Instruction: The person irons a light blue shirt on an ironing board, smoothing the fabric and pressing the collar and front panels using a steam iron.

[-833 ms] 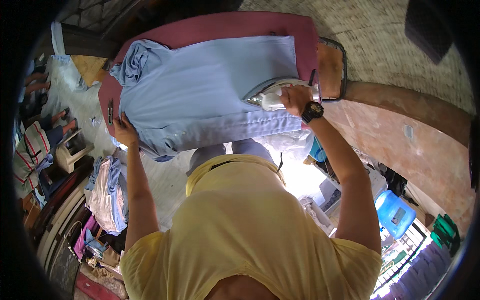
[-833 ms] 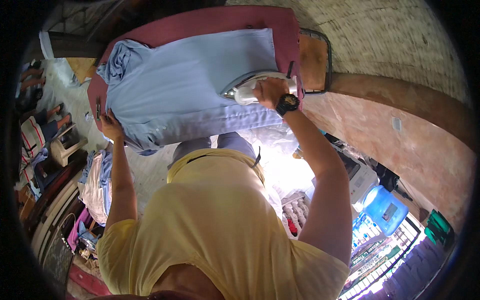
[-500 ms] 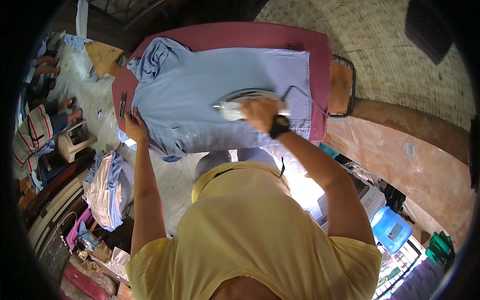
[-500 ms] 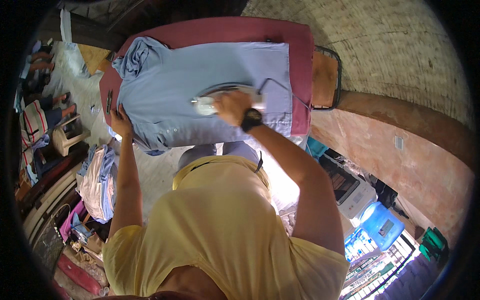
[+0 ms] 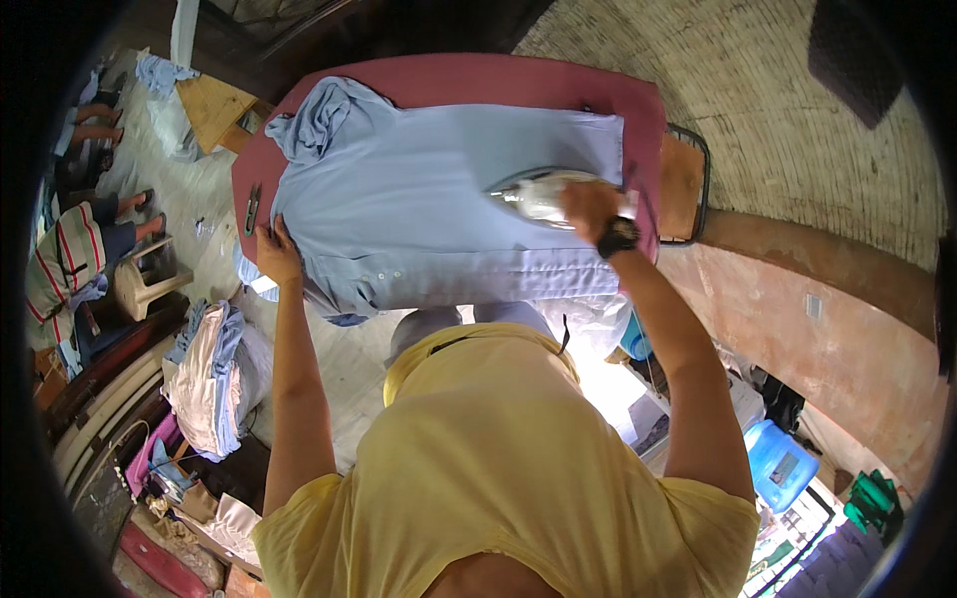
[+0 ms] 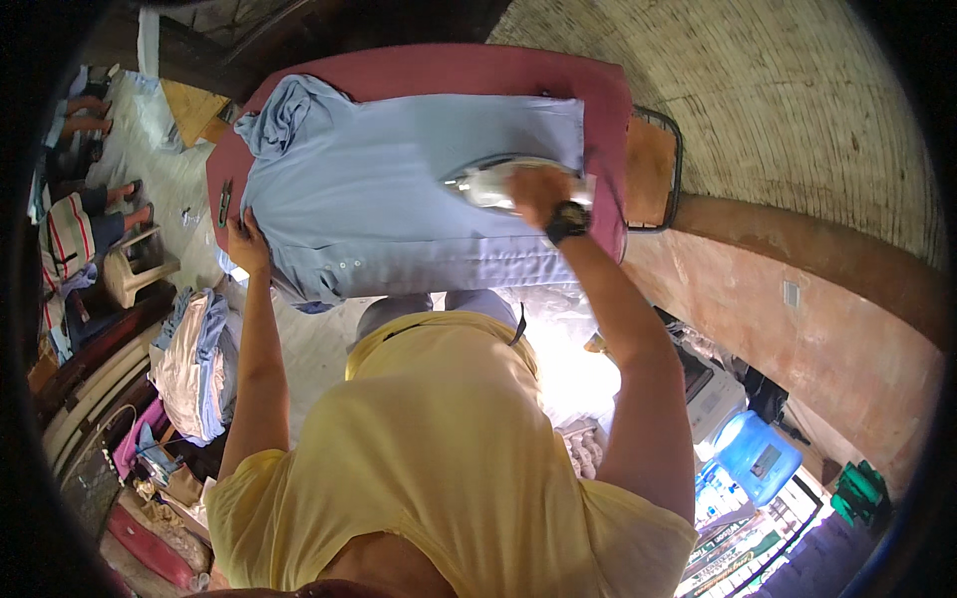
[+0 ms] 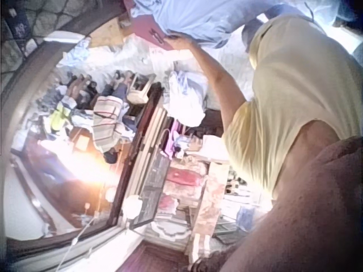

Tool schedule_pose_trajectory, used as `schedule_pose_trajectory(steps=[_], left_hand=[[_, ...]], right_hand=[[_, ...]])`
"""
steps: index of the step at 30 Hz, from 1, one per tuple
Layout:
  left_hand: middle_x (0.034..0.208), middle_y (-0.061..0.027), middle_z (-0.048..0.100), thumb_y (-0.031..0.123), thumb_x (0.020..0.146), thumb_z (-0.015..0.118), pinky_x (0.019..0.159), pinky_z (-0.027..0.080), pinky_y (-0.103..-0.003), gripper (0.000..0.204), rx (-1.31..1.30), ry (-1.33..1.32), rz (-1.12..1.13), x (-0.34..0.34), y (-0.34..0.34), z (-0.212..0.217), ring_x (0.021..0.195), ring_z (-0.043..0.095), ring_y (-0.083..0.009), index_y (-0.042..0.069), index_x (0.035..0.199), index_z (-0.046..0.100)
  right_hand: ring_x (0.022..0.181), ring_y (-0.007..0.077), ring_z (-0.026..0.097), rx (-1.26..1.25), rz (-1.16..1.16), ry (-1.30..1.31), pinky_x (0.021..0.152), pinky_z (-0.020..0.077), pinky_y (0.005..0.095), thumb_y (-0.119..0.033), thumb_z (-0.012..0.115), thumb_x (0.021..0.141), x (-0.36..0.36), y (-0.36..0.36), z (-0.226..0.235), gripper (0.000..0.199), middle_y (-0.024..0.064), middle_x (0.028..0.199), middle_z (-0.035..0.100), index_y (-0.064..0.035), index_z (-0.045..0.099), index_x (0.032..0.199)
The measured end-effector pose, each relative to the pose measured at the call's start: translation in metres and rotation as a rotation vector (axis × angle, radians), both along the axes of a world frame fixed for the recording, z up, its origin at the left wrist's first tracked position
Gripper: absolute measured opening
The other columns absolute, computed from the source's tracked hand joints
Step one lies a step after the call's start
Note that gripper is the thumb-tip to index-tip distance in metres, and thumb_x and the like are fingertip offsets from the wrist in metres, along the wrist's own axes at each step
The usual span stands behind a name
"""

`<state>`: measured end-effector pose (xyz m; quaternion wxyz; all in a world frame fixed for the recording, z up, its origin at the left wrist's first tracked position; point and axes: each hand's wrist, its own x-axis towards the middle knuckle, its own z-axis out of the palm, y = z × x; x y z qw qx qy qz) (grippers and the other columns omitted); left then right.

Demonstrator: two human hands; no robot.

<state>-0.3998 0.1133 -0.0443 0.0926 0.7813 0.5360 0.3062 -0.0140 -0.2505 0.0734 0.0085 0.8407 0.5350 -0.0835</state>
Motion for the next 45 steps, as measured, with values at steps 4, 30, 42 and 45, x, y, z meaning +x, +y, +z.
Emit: schedule_pose_trajectory(steps=[4,30,42,45], left_hand=[[0.086,-0.0216,0.068,0.039,0.094,0.063,0.063,0.049,-0.048,0.037,-0.033,0.005,0.026,0.003,-0.001,-0.001,0.075,0.064,-0.0433,0.002,0.092,0.059],[0.085,-0.0201,0.068,0.035,0.097,0.061,0.065,0.049,-0.047,0.032,-0.061,-0.041,-0.029,0.006,-0.003,0.009,0.077,0.065,-0.0413,0.004,0.099,0.06],[0.132,-0.0129,0.055,-0.002,0.088,0.054,0.106,0.037,-0.046,0.035,-0.12,-0.203,-0.958,0.233,-0.115,0.042,0.126,0.049,-0.0326,0.006,0.122,0.056],[0.141,-0.0103,0.049,0.003,0.091,0.054,0.113,0.032,-0.047,0.04,-0.149,-0.168,-1.149,0.292,-0.147,0.044,0.136,0.041,-0.0316,0.008,0.131,0.052]], right_hand=[[0.062,0.0365,0.066,0.04,-0.139,0.046,0.057,0.0513,0.0514,-0.035,0.044,0.094,0.032,-0.028,0.005,0.042,0.0171,0.065,0.066,-0.0074,0.066,0.07],[0.069,0.0352,0.067,0.113,0.194,-0.141,0.063,0.0534,0.0473,-0.049,0.055,0.09,0.032,0.083,-0.009,0.047,0.019,0.077,0.069,-0.0056,0.071,0.1],[0.092,0.036,0.068,0.065,-0.413,0.42,0.081,0.0531,0.0467,-0.078,0.051,0.08,0.028,0.082,0.053,0.073,0.0166,0.093,0.072,-0.0134,0.072,0.106],[0.096,0.042,0.067,0.089,-0.703,0.395,0.085,0.0518,0.0493,-0.077,0.05,0.082,0.048,0.02,0.041,0.081,0.0248,0.094,0.07,-0.0021,0.071,0.104]])
